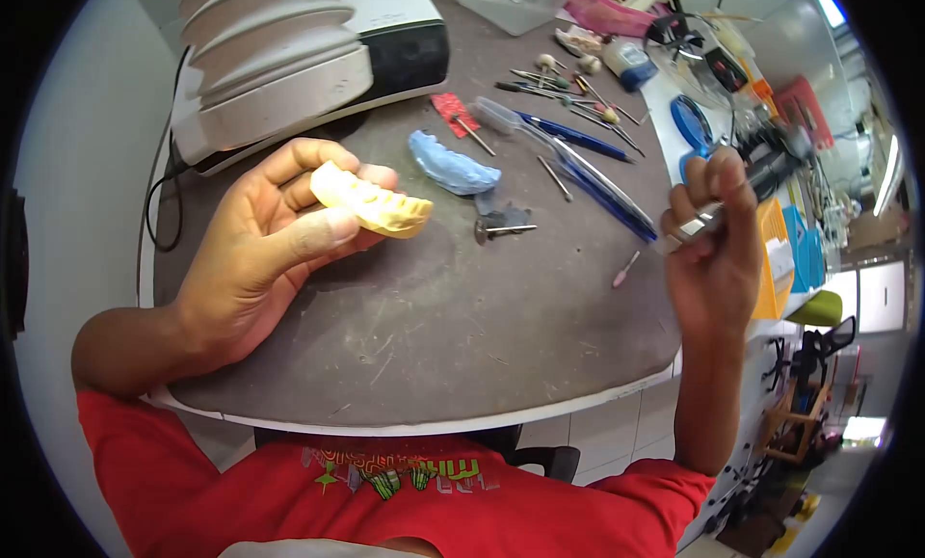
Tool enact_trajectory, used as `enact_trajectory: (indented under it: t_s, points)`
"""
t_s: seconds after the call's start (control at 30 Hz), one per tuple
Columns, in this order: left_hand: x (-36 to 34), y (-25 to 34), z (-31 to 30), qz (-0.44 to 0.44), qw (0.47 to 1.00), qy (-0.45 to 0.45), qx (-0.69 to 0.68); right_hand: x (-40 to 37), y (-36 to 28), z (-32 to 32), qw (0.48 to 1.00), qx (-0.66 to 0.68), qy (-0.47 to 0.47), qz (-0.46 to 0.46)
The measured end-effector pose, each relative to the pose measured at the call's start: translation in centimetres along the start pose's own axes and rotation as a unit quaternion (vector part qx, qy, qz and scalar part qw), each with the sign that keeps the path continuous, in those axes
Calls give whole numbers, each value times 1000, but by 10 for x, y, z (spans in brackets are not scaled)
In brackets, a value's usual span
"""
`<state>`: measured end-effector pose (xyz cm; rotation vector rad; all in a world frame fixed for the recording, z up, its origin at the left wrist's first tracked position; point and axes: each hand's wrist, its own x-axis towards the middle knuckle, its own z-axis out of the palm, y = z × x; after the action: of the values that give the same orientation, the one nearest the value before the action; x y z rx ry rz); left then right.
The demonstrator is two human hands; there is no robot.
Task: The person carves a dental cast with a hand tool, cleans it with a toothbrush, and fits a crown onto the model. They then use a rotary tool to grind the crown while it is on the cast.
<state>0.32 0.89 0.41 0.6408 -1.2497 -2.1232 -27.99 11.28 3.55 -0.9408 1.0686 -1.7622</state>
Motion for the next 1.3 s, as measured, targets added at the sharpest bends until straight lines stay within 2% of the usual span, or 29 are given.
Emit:
enact_trajectory:
  t_s: [0.03,0.07,0.13,0.2,0.27,0.33,0.4,0.53,0.6,0.67,0.73,0.77,0.83,1.3]
  points:
    - [2,-1,-1,-2,1000,-5,-12,0,7,6,999,-5,50,-7]
    - [1,-2,-2,-1,1000,1,-14,-2,14,17,999,-5,44,-3]
    - [3,-6,-4,13,999,-15,-27,-4,29,39,983,-168,-49,-54]
    - [3,-6,-4,7,999,-16,-38,0,36,48,948,-262,-153,-92]
    - [3,-4,-6,0,999,-18,-48,3,40,63,937,-283,-177,-101]
    - [7,-6,-5,-15,997,-31,-66,8,44,68,888,-367,-205,-186]
    - [6,-4,-6,-19,997,-34,-62,5,42,71,882,-369,-239,-168]
    - [5,-1,-3,-21,997,-30,-69,5,53,68,887,-319,-263,-204]
    - [6,1,-2,-34,998,-25,-56,6,56,62,881,-290,-313,-207]
    - [5,1,-2,-40,998,-22,-38,10,52,64,868,-320,-321,-204]
    - [5,-1,-4,-37,998,-26,-37,14,51,65,822,-383,-341,-248]
    - [5,-2,-4,-30,998,-31,-36,12,54,65,822,-382,-341,-248]
    - [5,-3,-4,-26,998,-29,-39,9,60,65,862,-316,-320,-235]
    - [5,-1,-2,-26,998,-28,-56,11,59,63,852,-325,-336,-234]
